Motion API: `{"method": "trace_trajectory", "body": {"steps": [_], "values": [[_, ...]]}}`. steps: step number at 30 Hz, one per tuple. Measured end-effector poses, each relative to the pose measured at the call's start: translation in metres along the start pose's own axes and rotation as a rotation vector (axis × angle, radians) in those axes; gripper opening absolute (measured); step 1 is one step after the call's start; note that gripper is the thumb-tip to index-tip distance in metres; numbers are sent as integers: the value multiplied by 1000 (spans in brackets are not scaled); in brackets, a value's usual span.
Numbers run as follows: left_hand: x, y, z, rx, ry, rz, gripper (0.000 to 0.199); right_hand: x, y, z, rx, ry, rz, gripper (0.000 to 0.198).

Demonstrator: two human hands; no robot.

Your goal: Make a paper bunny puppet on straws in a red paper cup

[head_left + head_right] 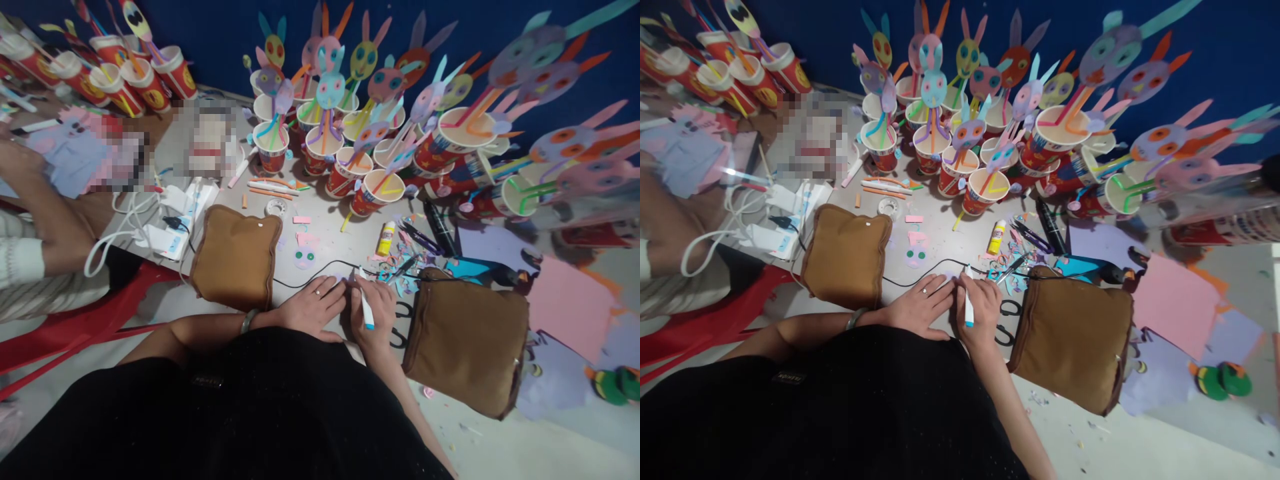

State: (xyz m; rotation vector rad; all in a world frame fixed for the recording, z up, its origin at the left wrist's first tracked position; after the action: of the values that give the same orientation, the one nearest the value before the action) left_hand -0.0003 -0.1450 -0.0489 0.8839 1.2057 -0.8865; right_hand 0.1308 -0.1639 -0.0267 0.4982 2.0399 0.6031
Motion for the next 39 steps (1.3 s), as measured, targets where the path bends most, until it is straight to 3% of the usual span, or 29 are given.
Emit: {"method": "trace_trajectory", "body": {"steps": [14,30,33,39], "values": [[-4,0,0,-7,16,10,84,-1,4,-10,-74,-104,5,31],[-3,-1,1,9,44,63,80,-1,4,-5,-16,-74,9,29],[-3,-2,1,10,50,90,80,-4,0,1,63,-7,36,24],[0,-1,1,13,29,47,82,-18,-19,27,433,296,202,27]]}}
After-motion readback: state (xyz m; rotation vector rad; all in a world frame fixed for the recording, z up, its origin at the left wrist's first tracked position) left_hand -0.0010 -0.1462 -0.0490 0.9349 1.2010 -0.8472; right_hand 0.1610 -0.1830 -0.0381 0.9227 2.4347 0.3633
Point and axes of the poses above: each hand's wrist, its own y-axis towards the middle knuckle, its own x-axis out of the palm, z = x × y, the point moved 6 cm from there along y, towards the middle knuckle, and after that the axes turned 4 degrees about z, right-handed, at the moved point
